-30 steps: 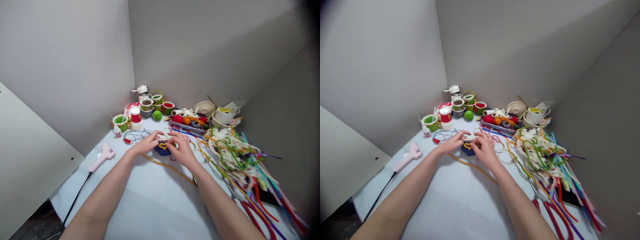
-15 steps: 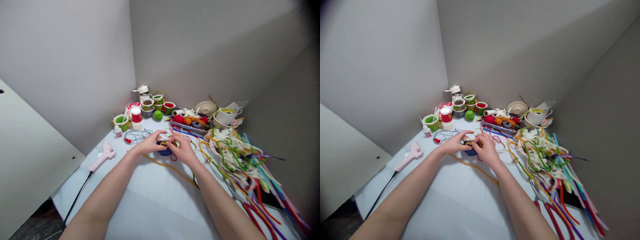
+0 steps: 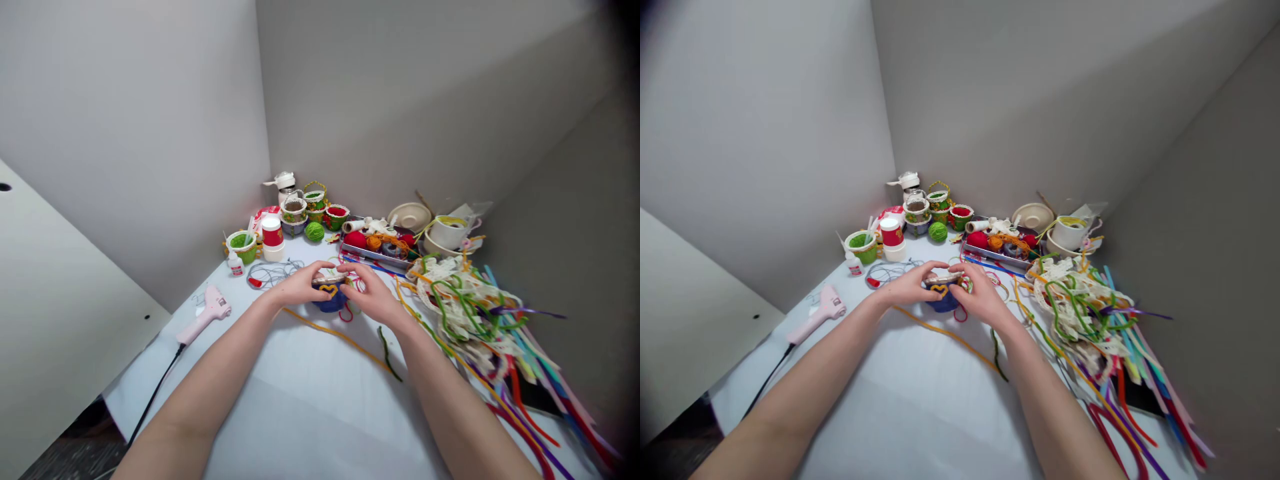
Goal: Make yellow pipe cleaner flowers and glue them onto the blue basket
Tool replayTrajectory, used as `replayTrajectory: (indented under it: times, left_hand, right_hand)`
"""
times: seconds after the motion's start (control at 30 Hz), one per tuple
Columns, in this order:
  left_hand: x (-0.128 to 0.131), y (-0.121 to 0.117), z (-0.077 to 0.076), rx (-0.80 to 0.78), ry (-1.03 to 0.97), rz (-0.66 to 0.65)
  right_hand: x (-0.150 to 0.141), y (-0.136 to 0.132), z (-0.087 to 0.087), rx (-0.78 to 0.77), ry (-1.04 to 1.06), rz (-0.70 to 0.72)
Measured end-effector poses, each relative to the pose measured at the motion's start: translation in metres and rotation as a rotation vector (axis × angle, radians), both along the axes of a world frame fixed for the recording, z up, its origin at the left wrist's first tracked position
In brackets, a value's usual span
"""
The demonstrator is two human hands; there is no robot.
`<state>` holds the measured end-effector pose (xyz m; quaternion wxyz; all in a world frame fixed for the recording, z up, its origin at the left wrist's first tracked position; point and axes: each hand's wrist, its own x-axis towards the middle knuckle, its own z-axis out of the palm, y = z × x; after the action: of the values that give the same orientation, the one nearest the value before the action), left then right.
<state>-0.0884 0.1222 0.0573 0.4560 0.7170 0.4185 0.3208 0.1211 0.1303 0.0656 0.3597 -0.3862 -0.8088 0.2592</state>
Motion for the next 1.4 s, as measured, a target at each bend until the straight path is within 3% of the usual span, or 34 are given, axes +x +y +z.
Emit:
replayTrajectory:
  times: [0.23,0.4,0.57,0.7,0.87,1.1,1.17,1.27,1.33,1.4]
  left_hand:
    - [0.001,-0.005,0.003,0.03,-0.017,-0.023]
    - [0.003,-0.006,0.008,0.07,-0.014,-0.041]
    - [0.004,0.005,0.013,0.309,0.204,-0.001]
    - [0.003,0.009,0.007,0.441,0.378,0.005]
    - [-0.001,0.005,-0.004,0.48,0.4,0.013]
    - [-0.007,-0.012,-0.003,0.528,0.478,0.046]
    - [-0.014,-0.025,-0.001,0.559,0.484,0.091]
    - [-0.036,-0.055,0.002,0.577,0.512,0.268]
    - [-0.059,-0.081,0.001,0.573,0.544,0.468]
    - [-0.086,-0.107,-0.002,0.546,0.586,0.752]
  right_hand:
    - [-0.004,-0.001,0.003,0.133,-0.049,0.114]
    - [-0.002,0.0,0.004,0.132,-0.089,0.133]
    - [0.001,0.002,-0.001,0.22,-0.104,0.091]
    - [0.002,0.002,-0.013,0.272,-0.151,0.073]
    - [-0.005,-0.004,-0.021,0.313,-0.195,0.06]
    - [-0.014,-0.014,-0.026,0.347,-0.166,0.009]
    - [-0.012,-0.015,-0.026,0.348,-0.161,0.022]
    - [-0.005,-0.013,-0.024,0.328,-0.111,0.059]
    - [0.001,-0.01,-0.021,0.262,0.002,0.043]
    - [0.009,-0.005,-0.018,0.159,0.134,-0.019]
